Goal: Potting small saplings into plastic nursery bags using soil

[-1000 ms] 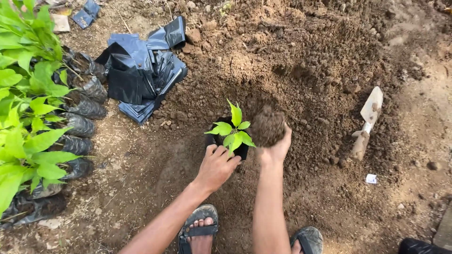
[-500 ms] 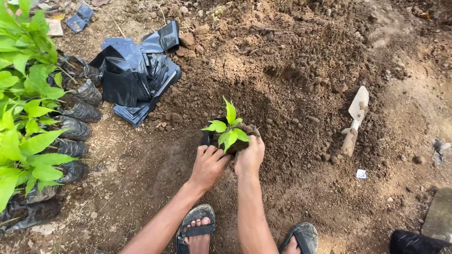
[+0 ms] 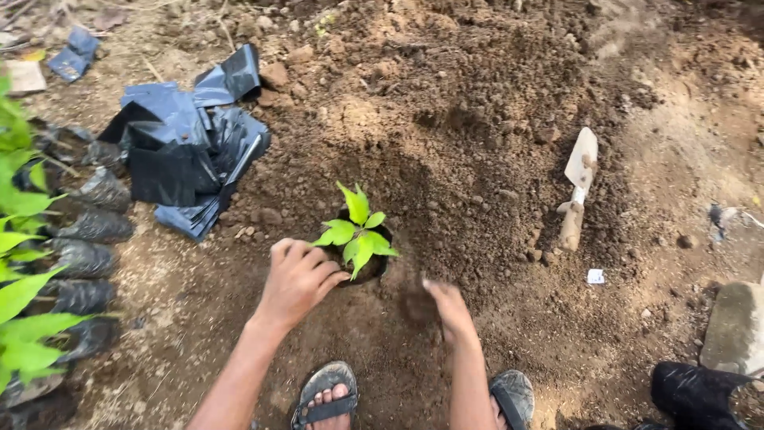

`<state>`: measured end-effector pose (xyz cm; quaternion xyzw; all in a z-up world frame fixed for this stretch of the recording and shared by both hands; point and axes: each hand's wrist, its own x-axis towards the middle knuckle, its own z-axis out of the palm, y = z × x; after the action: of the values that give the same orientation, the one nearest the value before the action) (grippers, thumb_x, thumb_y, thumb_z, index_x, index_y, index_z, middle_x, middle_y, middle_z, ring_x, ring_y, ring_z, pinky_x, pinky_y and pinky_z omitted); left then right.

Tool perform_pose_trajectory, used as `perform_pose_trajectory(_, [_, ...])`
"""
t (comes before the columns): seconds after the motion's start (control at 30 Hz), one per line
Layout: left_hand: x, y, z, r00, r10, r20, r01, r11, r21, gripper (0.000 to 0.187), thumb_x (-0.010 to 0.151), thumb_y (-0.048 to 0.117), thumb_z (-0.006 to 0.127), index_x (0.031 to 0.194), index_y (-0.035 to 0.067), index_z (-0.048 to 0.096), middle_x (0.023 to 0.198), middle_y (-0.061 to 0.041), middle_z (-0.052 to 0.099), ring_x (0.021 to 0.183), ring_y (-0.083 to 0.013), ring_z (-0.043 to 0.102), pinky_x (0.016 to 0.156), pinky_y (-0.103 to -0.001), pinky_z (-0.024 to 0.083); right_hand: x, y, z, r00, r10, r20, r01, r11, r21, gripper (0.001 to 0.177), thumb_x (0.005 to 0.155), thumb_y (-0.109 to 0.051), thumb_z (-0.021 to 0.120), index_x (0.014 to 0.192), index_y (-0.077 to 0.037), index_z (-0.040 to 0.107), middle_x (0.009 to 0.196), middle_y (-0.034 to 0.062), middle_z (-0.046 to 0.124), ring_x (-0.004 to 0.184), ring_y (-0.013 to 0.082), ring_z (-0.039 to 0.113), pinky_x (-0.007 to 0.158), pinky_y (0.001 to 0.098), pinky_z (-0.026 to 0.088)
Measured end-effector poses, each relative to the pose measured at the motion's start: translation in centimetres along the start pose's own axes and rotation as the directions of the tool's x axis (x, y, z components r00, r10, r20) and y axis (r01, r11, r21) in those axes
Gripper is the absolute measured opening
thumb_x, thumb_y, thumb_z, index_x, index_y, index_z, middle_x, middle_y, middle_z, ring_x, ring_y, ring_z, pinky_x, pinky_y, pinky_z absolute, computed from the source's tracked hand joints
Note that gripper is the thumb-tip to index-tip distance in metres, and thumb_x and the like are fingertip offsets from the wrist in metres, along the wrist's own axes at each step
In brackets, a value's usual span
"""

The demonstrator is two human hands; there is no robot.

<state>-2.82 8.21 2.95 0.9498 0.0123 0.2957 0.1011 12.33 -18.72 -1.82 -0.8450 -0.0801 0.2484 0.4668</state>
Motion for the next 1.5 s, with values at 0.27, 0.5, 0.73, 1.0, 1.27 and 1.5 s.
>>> perform_pose_trajectory(0.27, [2.8,1.4,4.0,0.863,-0.424,0.275,0.419,0.904,0.082,0.022,0.082,0.030,0.077,0.096,0.014,0.071,0.092,-0.002,0.057,0.096,-0.0228,0.052,0.090,-0.042,0.038,9.6,-3.6,1.5,0.943,0.304,0.138,-0.190,0.150,0.970,0.057,0.090,-0.027,0.069,0.138,-0.014,0.041,0.169,0.0237,0.013,0.155,0.0449,0.014,0.122,0.0697,0.006])
perform_pose_trajectory(0.5, [5.4,2.1,4.4,0.878,-0.435,0.202,0.469,0.866,-0.175,0.006,0.082,0.016,0.071,0.082,0.011,0.067,0.082,-0.003,0.048,0.081,-0.0244,0.048,0.077,-0.040,0.037,14.9,-5.3,5.2,0.852,0.479,0.211,-0.109,-0.231,0.967,0.076,0.089,-0.060,0.064,0.148,-0.014,0.050,0.154,0.0181,0.046,0.140,0.0386,0.047,0.117,0.0644,0.037])
perform_pose_trajectory(0.73, [4.9,3.7,0.2,0.856,-0.501,0.127,0.450,0.601,-0.660,0.007,0.094,0.011,0.069,0.088,0.010,0.068,0.078,-0.008,0.059,0.070,-0.0282,0.057,0.073,-0.039,0.047,8.0,-11.1,3.7,0.955,0.224,0.193,-0.213,0.067,0.975,0.048,0.087,-0.049,0.069,0.110,-0.008,0.072,0.109,0.0191,0.073,0.090,0.0331,0.071,0.067,0.0507,0.065])
perform_pose_trajectory(1.0, [1.8,4.7,-0.3,0.896,-0.440,0.051,0.393,0.736,-0.552,0.017,0.086,0.014,0.079,0.103,0.018,0.076,0.084,-0.003,0.064,0.077,-0.0282,0.065,0.075,-0.036,0.051,2.4,-17.2,6.0,0.911,0.209,0.356,-0.382,0.101,0.919,0.051,0.088,-0.059,0.063,0.110,-0.013,0.069,0.103,0.0141,0.069,0.092,0.0290,0.066,0.071,0.0398,0.059])
perform_pose_trajectory(1.27, [1.6,5.2,-1.1,0.891,-0.453,0.027,0.389,0.732,-0.560,0.020,0.086,0.008,0.077,0.105,0.015,0.077,0.082,-0.003,0.063,0.073,-0.0277,0.063,0.071,-0.037,0.053,4.0,-16.7,7.6,0.940,0.203,0.274,-0.316,0.216,0.924,0.047,0.082,-0.060,0.067,0.091,-0.015,0.078,0.091,0.0132,0.076,0.077,0.0315,0.072,0.061,0.0428,0.060])
perform_pose_trajectory(1.5, [0.9,5.2,-0.3,0.910,-0.412,0.047,0.366,0.745,-0.557,0.025,0.084,0.011,0.079,0.109,0.016,0.076,0.085,-0.003,0.064,0.076,-0.0262,0.064,0.073,-0.036,0.052,8.1,-6.5,9.9,0.989,0.130,0.070,-0.126,0.492,0.862,0.025,0.088,-0.016,0.082,0.108,-0.005,0.072,0.092,0.0128,0.074,0.081,0.0277,0.075,0.073,0.0434,0.063])
